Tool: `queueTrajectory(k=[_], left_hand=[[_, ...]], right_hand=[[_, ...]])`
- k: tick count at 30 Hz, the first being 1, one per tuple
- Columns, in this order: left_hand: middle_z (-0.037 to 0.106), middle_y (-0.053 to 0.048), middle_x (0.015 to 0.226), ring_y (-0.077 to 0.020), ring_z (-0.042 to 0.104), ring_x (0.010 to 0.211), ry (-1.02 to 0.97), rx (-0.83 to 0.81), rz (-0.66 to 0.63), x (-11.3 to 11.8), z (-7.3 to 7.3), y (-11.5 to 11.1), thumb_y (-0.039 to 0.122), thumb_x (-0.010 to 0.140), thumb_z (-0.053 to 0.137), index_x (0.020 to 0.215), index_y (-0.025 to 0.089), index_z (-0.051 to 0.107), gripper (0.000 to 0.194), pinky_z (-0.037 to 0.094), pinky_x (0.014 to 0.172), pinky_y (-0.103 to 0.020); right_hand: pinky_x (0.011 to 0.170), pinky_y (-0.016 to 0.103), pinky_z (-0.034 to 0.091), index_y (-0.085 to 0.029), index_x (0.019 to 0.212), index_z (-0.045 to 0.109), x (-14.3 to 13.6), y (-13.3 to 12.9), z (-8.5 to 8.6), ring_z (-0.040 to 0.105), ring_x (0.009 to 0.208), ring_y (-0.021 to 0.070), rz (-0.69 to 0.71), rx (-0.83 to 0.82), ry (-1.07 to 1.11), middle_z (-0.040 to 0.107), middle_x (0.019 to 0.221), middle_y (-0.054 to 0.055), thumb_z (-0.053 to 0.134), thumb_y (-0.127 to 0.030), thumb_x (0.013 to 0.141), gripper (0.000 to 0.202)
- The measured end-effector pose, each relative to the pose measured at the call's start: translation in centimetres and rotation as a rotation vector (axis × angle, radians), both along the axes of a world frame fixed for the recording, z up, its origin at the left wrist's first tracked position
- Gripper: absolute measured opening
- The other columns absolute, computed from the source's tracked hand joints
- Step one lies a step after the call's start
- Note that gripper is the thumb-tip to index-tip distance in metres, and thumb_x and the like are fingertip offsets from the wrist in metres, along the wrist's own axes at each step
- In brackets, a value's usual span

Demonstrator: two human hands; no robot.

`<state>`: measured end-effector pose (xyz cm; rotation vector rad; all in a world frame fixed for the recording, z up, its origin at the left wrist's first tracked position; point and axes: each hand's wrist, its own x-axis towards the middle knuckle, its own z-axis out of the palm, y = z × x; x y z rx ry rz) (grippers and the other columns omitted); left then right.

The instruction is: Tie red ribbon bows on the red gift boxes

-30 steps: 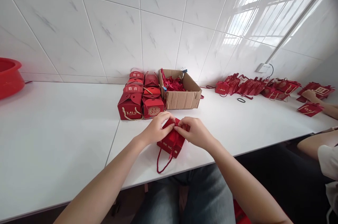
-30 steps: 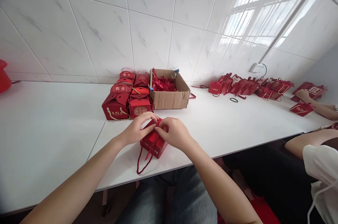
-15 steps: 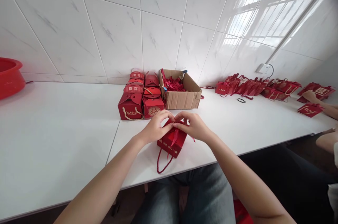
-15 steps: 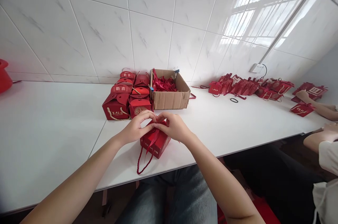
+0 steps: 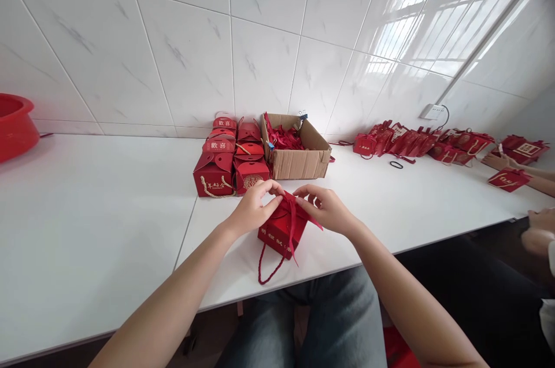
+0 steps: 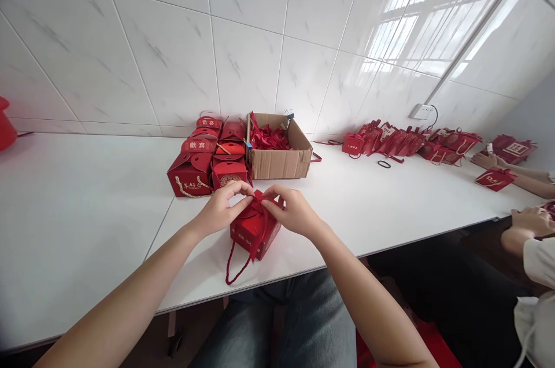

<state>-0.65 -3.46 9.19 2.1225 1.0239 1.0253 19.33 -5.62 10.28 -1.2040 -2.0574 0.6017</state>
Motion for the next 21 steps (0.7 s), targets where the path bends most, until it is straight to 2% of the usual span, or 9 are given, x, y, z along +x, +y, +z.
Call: queueTrajectory(k=[3,7,14,18,21], left_hand=[[0.062,-0.004,0.097,-0.0199,0.058,0.095,-0.059,-0.056,-0.047,-0.1,0.0,0.0,0.025,0.084,0.050,0.095,0.021,0.057,0.013,0.046,0.085,-0.035],[0.062,-0.004,0.096,-0.0192,0.058,0.096,-0.068,-0.087,-0.056,-0.1,-0.1,-0.1,0.023,0.082,0.051,0.099,0.022,0.057,0.018,0.047,0.085,-0.034],[0.062,-0.003,0.096,-0.0188,0.058,0.093,-0.083,-0.141,-0.054,0.2,0.2,-0.3,0.030,0.083,0.053,0.098,0.022,0.057,0.018,0.047,0.071,-0.028],[0.063,-0.002,0.092,-0.0180,0.058,0.090,-0.058,-0.121,-0.014,0.4,0.1,-0.3,0.032,0.083,0.053,0.097,0.023,0.058,0.018,0.045,0.068,-0.027],[0.062,-0.001,0.085,-0.0174,0.058,0.084,-0.064,-0.094,-0.017,0.5,-0.2,-0.2,0.030,0.082,0.054,0.096,0.022,0.058,0.017,0.044,0.067,-0.027]], right_hand=[[0.061,0.027,0.047,-0.019,0.098,0.066,0.7,0.0,0.1,0.055,0.065,0.0116,-0.003,0.031,-0.062,0.067,0.091,0.005,0.053,-0.028,0.086,0.021],[0.064,0.027,0.047,-0.020,0.088,0.070,1.0,0.0,0.2,0.053,0.065,0.0115,0.033,0.049,-0.129,0.062,0.087,0.005,0.060,-0.031,0.082,0.016],[0.063,0.026,0.045,-0.019,0.076,0.061,0.5,0.3,0.4,0.054,0.065,0.0111,0.051,0.034,-0.099,0.061,0.079,0.001,0.058,-0.023,0.080,0.006],[0.062,0.025,0.044,-0.019,0.078,0.058,0.5,0.6,0.9,0.054,0.065,0.0114,0.078,-0.038,-0.082,0.063,0.074,-0.001,0.056,-0.022,0.081,0.005],[0.062,0.025,0.043,-0.019,0.089,0.060,0.7,0.7,1.4,0.056,0.067,0.0116,0.144,-0.049,-0.088,0.063,0.074,-0.001,0.053,-0.019,0.082,0.010]])
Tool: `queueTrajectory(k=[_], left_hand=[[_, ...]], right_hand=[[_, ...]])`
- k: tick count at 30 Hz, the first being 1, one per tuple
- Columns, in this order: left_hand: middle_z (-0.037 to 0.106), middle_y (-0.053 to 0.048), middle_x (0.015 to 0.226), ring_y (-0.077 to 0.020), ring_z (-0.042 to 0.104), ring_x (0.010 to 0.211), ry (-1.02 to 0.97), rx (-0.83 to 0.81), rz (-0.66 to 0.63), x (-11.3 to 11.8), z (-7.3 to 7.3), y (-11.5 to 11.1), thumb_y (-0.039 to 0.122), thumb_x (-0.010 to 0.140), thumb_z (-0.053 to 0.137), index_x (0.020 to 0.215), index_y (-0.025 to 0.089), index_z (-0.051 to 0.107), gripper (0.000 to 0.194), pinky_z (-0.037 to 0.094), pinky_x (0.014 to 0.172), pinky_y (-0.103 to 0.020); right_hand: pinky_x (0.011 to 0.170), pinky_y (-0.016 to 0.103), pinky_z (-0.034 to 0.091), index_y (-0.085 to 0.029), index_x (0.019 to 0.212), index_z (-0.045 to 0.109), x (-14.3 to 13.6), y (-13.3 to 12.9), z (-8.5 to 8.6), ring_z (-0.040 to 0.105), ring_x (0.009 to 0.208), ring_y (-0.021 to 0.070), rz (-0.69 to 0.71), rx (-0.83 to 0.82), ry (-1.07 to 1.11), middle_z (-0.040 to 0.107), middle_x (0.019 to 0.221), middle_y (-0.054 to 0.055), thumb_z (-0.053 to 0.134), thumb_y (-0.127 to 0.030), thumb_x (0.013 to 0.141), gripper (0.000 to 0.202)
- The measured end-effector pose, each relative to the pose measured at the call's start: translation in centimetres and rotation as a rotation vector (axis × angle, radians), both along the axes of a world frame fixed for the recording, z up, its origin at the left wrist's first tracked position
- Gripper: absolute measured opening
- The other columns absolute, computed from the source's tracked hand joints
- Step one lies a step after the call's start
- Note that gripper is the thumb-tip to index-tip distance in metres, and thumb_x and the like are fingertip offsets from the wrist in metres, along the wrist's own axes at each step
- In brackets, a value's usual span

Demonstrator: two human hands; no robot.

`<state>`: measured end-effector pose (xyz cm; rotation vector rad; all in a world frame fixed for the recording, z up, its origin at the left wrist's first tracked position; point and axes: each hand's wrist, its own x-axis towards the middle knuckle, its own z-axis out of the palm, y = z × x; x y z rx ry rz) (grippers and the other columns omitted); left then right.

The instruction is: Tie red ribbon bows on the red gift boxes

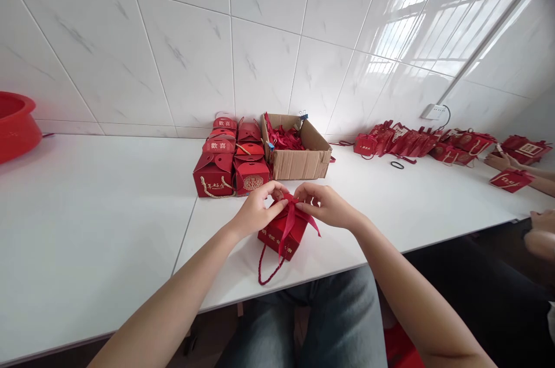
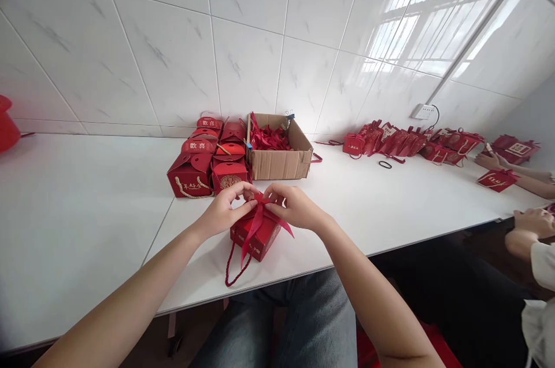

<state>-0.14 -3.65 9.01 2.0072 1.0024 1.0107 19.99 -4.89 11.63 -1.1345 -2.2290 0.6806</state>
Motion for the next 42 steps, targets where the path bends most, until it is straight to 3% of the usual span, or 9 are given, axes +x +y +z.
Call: queueTrajectory(k=[7,12,16,21,30,32,37,40,42], left_hand=[[0.063,-0.002,0.088,-0.0172,0.059,0.083,0.001,0.047,-0.020,0.0,-0.5,0.1,0.025,0.082,0.054,0.096,0.022,0.058,0.016,0.046,0.077,-0.032],[0.062,-0.003,0.090,-0.0171,0.059,0.086,-0.053,0.020,-0.027,0.1,-1.0,0.2,0.025,0.082,0.053,0.097,0.021,0.057,0.016,0.049,0.079,-0.032],[0.060,-0.002,0.086,-0.0157,0.057,0.081,-0.050,0.053,-0.022,0.1,-0.9,0.2,0.025,0.082,0.054,0.096,0.021,0.057,0.015,0.049,0.079,-0.032],[0.060,-0.001,0.087,-0.0158,0.058,0.081,-0.023,0.042,0.003,0.0,-0.6,0.1,0.027,0.083,0.054,0.096,0.023,0.056,0.014,0.049,0.078,-0.032],[0.058,-0.002,0.085,-0.0162,0.056,0.082,0.006,0.195,0.097,0.5,-1.4,0.4,0.024,0.088,0.048,0.103,0.021,0.058,0.019,0.047,0.080,-0.032],[0.059,-0.004,0.089,-0.0181,0.056,0.087,0.042,0.182,0.089,0.4,-1.3,0.5,0.026,0.089,0.046,0.104,0.022,0.060,0.021,0.046,0.080,-0.033],[0.058,-0.004,0.088,-0.0205,0.054,0.090,0.095,0.144,0.050,0.2,-0.9,0.6,0.031,0.090,0.046,0.083,0.020,0.060,0.019,0.044,0.084,-0.036],[0.057,-0.004,0.089,-0.0192,0.054,0.090,0.056,0.134,0.024,0.1,-0.7,0.6,0.031,0.089,0.048,0.084,0.020,0.057,0.016,0.043,0.085,-0.035],[0.057,-0.003,0.089,-0.0181,0.053,0.089,0.038,0.130,0.008,0.1,-0.6,0.5,0.031,0.088,0.050,0.085,0.020,0.056,0.013,0.042,0.085,-0.034]], right_hand=[[0.068,0.027,0.046,-0.020,0.096,0.069,0.8,0.8,0.0,0.057,0.074,0.0129,0.155,0.007,-0.009,0.063,0.087,0.004,0.042,-0.005,0.081,0.035],[0.072,0.029,0.047,-0.020,0.099,0.071,1.4,1.2,-0.3,0.056,0.073,0.0127,0.201,0.001,-0.028,0.056,0.081,0.002,0.035,0.000,0.078,0.046],[0.076,0.031,0.046,-0.021,0.108,0.068,1.3,0.8,0.0,0.056,0.080,0.0147,0.228,0.044,-0.067,0.059,0.088,0.004,0.035,0.002,0.075,0.052],[0.068,0.028,0.045,-0.022,0.111,0.068,1.3,0.4,0.1,0.051,0.068,0.0130,0.243,0.104,-0.163,0.052,0.078,0.002,0.035,0.000,0.077,0.052],[0.074,0.028,0.046,-0.021,0.121,0.063,1.3,0.0,-0.4,0.052,0.076,0.0140,0.325,0.110,-0.238,0.056,0.086,0.005,0.035,-0.005,0.086,0.048],[0.074,0.028,0.046,-0.020,0.120,0.064,1.3,0.0,-0.5,0.052,0.076,0.0140,0.326,0.113,-0.237,0.056,0.087,0.006,0.035,-0.004,0.085,0.048],[0.067,0.027,0.044,-0.023,0.123,0.061,1.5,0.0,-0.6,0.049,0.069,0.0126,0.278,0.147,-0.212,0.053,0.082,0.003,0.038,-0.002,0.080,0.052],[0.066,0.027,0.044,-0.023,0.133,0.049,1.6,-0.3,-0.6,0.049,0.068,0.0127,0.193,0.144,-0.154,0.056,0.081,0.002,0.042,-0.005,0.080,0.057],[0.067,0.027,0.044,-0.021,0.131,0.050,1.6,-0.5,-0.6,0.050,0.071,0.0131,0.142,0.140,-0.126,0.058,0.083,0.003,0.046,-0.010,0.083,0.049]])
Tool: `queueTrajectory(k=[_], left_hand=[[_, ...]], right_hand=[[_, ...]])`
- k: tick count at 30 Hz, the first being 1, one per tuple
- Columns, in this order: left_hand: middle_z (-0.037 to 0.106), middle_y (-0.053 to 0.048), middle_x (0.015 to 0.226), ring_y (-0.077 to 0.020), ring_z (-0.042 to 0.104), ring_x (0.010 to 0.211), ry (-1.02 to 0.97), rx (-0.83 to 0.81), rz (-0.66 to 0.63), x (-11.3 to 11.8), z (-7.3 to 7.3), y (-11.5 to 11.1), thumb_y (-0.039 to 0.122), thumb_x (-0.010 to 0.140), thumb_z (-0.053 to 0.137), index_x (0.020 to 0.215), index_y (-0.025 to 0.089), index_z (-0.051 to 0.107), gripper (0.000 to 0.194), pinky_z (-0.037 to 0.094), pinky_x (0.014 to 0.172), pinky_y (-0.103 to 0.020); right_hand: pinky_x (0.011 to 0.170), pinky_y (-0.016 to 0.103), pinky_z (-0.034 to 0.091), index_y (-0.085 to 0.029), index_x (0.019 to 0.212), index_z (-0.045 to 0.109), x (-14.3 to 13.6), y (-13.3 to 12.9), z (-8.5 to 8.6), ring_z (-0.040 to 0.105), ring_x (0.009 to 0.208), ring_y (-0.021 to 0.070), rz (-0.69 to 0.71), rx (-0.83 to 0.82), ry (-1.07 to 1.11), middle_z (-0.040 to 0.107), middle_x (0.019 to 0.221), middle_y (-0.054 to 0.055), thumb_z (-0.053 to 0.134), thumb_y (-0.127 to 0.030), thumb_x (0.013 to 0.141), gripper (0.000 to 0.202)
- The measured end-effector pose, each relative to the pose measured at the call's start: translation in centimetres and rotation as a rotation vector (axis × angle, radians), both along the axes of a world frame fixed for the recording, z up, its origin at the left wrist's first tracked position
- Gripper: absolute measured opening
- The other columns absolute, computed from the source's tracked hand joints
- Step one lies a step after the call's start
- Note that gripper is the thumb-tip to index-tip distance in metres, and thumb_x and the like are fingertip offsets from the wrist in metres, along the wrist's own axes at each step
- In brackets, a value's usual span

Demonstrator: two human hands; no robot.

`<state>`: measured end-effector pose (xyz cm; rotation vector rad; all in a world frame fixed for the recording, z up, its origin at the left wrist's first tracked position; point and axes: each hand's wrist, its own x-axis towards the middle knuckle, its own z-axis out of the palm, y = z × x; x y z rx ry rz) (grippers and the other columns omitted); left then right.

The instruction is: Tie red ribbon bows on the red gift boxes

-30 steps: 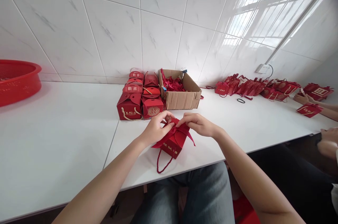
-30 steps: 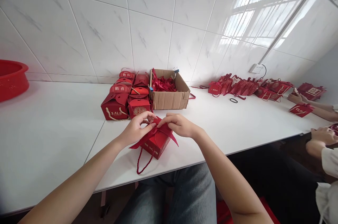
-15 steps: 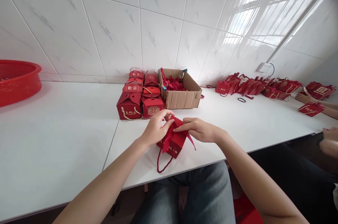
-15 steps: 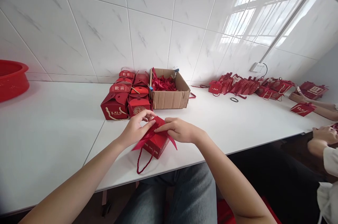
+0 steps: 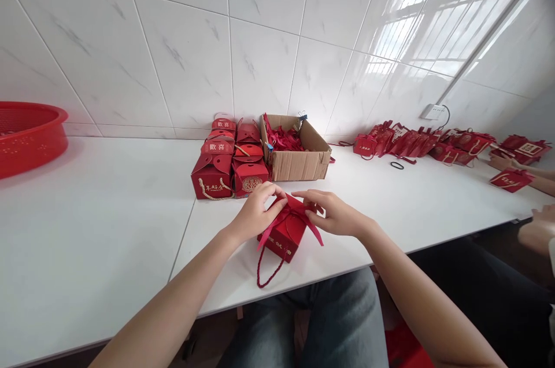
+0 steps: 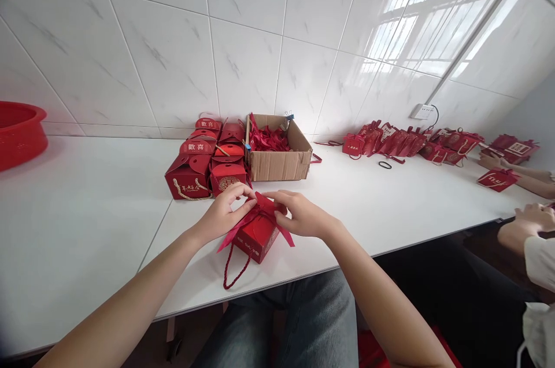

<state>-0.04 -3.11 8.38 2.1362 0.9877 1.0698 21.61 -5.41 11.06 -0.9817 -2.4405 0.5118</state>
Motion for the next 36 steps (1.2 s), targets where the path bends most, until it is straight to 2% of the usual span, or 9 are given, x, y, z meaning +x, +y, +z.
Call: queueTrajectory(k=[4,7,13,17,21,24,28,31,36], left_hand=[[0.057,-0.001,0.085,-0.0174,0.053,0.085,0.018,-0.018,-0.007,-0.1,0.1,-0.1,0.032,0.086,0.053,0.081,0.020,0.052,0.013,0.042,0.082,-0.032],[0.059,0.000,0.083,-0.0172,0.053,0.082,0.028,-0.036,-0.007,-0.1,0.1,-0.1,0.034,0.085,0.055,0.080,0.021,0.053,0.015,0.041,0.080,-0.032],[0.056,0.000,0.077,-0.0170,0.050,0.078,0.033,-0.025,-0.010,-0.3,0.1,0.2,0.039,0.081,0.061,0.074,0.020,0.049,0.023,0.040,0.077,-0.032],[0.056,-0.001,0.086,-0.0201,0.048,0.090,0.139,-0.019,-0.060,-0.5,0.4,0.2,0.044,0.084,0.056,0.076,0.021,0.056,0.025,0.037,0.088,-0.038],[0.054,-0.003,0.092,-0.0218,0.046,0.096,0.165,-0.065,-0.066,-0.6,0.7,0.1,0.048,0.087,0.049,0.077,0.022,0.060,0.029,0.035,0.094,-0.041],[0.053,-0.004,0.090,-0.0214,0.047,0.095,0.101,-0.113,-0.077,-0.5,0.7,0.2,0.048,0.090,0.041,0.076,0.021,0.058,0.035,0.037,0.092,-0.038],[0.052,-0.003,0.086,-0.0195,0.048,0.089,0.002,-0.188,-0.125,-0.5,0.6,0.5,0.046,0.093,0.032,0.073,0.020,0.051,0.039,0.038,0.088,-0.034],[0.050,-0.003,0.085,-0.0192,0.048,0.088,-0.032,-0.199,-0.132,-0.4,0.4,0.7,0.047,0.093,0.031,0.072,0.019,0.049,0.039,0.039,0.087,-0.033],[0.053,-0.004,0.088,-0.0203,0.049,0.093,0.013,-0.164,-0.114,-0.2,0.0,0.8,0.049,0.089,0.041,0.071,0.019,0.055,0.037,0.037,0.090,-0.035]], right_hand=[[0.067,0.027,0.045,-0.019,0.101,0.063,0.1,-0.2,0.0,0.052,0.072,0.0132,-0.098,-0.024,0.010,0.059,0.085,0.004,0.055,-0.027,0.085,0.020],[0.065,0.026,0.043,-0.018,0.083,0.061,0.0,-0.1,-0.1,0.052,0.069,0.0123,-0.156,-0.048,0.040,0.058,0.080,0.003,0.056,-0.028,0.085,0.011],[0.052,0.024,0.031,-0.018,0.079,0.055,-0.2,0.4,0.2,0.037,0.055,0.0090,-0.139,-0.337,0.165,0.043,0.059,-0.005,0.059,-0.036,0.082,0.019],[0.047,0.024,0.022,-0.018,0.079,0.055,0.0,0.8,0.8,0.027,0.050,0.0074,-0.056,-0.587,0.174,0.034,0.053,-0.008,0.058,-0.049,0.082,0.031],[0.045,0.024,0.016,-0.018,0.077,0.053,-0.2,1.0,1.1,0.022,0.048,0.0064,-0.106,-0.698,0.207,0.031,0.052,-0.009,0.059,-0.055,0.078,0.038],[0.046,0.023,0.018,-0.018,0.069,0.046,-1.1,1.0,0.7,0.026,0.050,0.0066,-0.255,-0.648,0.227,0.033,0.055,-0.008,0.058,-0.061,0.075,0.045],[0.049,0.023,0.023,-0.019,0.057,0.035,-2.7,0.7,-0.3,0.029,0.052,0.0079,-0.464,-0.333,0.155,0.032,0.054,-0.006,0.053,-0.063,0.077,0.051],[0.048,0.024,0.021,-0.019,0.054,0.030,-3.3,0.5,-0.9,0.026,0.051,0.0084,-0.514,-0.185,0.089,0.030,0.051,-0.006,0.054,-0.058,0.077,0.051],[0.047,0.024,0.019,-0.020,0.053,0.027,-3.1,0.4,-1.3,0.022,0.051,0.0085,-0.519,-0.159,0.071,0.029,0.050,-0.006,0.062,-0.055,0.071,0.053]])
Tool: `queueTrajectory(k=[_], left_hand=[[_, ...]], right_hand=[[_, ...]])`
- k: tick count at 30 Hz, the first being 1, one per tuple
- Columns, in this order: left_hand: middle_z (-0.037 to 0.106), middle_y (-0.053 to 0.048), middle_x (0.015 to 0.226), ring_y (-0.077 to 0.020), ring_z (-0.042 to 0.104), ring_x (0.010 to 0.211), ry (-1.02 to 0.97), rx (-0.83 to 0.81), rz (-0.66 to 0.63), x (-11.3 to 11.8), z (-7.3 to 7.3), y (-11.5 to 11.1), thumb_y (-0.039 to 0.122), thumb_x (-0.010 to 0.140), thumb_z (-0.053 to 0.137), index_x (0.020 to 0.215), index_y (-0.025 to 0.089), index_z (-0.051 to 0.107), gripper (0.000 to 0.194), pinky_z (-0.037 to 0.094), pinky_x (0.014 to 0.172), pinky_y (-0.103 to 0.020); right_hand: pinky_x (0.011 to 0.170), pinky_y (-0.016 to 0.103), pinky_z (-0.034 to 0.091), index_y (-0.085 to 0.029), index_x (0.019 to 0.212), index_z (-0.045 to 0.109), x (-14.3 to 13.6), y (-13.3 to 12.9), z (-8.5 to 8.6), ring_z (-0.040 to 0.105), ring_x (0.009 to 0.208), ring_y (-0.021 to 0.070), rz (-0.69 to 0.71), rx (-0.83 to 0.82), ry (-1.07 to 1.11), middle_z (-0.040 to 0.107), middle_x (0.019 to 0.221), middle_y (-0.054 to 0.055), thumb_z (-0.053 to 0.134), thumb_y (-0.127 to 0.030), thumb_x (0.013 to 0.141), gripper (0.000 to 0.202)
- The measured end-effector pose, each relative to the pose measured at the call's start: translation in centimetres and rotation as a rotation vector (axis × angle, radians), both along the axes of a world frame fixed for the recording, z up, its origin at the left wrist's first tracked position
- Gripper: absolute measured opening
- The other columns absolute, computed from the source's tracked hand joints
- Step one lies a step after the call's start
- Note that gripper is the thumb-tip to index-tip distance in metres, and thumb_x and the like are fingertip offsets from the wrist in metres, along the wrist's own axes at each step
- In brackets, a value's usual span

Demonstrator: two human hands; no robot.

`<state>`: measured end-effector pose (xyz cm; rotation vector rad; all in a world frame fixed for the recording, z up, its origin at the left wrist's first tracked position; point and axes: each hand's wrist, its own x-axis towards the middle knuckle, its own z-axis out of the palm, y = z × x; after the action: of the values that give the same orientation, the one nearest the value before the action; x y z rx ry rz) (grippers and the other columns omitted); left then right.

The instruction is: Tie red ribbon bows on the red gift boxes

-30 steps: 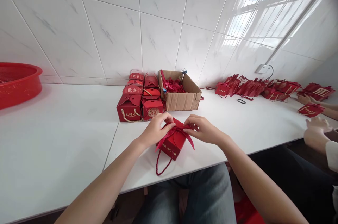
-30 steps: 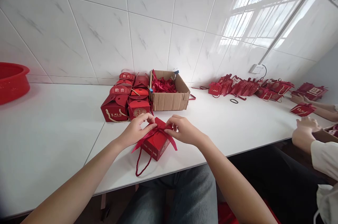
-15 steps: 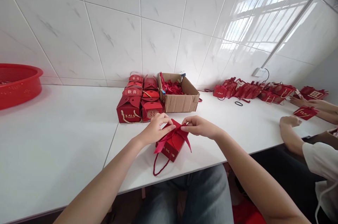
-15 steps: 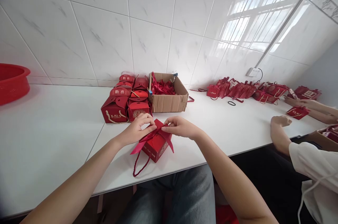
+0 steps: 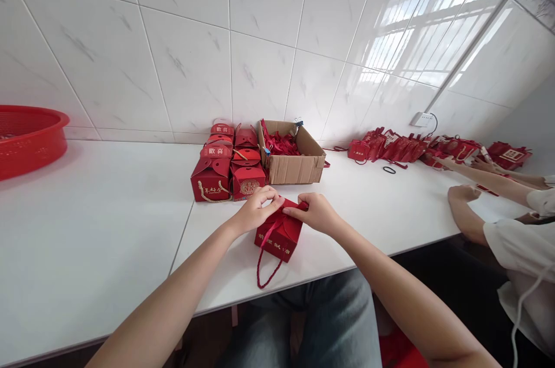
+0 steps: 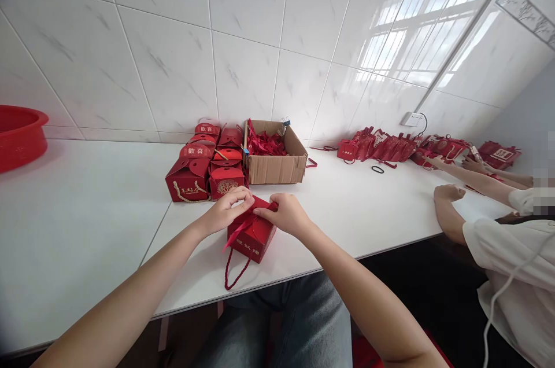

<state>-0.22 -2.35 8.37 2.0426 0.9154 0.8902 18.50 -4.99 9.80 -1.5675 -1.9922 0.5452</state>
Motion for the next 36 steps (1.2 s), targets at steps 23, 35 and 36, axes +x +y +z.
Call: queueTrajectory(k=[23,35,36], left_hand=[[0.052,-0.001,0.083,-0.0183,0.051,0.083,-0.006,0.096,0.121,0.3,0.1,-0.6,0.043,0.076,0.063,0.076,0.020,0.050,0.026,0.040,0.078,-0.033],[0.057,-0.003,0.090,-0.0202,0.055,0.087,-0.046,-0.137,0.059,0.2,0.2,-1.2,0.040,0.076,0.063,0.086,0.019,0.053,0.026,0.046,0.076,-0.035],[0.057,-0.004,0.091,-0.0206,0.055,0.089,-0.035,-0.134,0.068,0.2,0.1,-1.1,0.040,0.076,0.063,0.087,0.019,0.052,0.026,0.046,0.078,-0.036]], right_hand=[[0.052,0.026,0.033,-0.024,0.077,0.030,0.4,-1.0,0.2,0.044,0.057,0.0136,0.154,0.031,0.081,0.048,0.066,-0.004,0.047,-0.037,0.085,0.024],[0.053,0.026,0.035,-0.024,0.080,0.029,0.5,-0.9,0.5,0.047,0.058,0.0133,0.173,-0.035,0.133,0.047,0.069,-0.004,0.045,-0.028,0.084,0.017],[0.053,0.026,0.035,-0.024,0.080,0.029,0.5,-1.0,0.5,0.047,0.059,0.0132,0.178,-0.044,0.144,0.047,0.068,-0.004,0.045,-0.030,0.084,0.018]])
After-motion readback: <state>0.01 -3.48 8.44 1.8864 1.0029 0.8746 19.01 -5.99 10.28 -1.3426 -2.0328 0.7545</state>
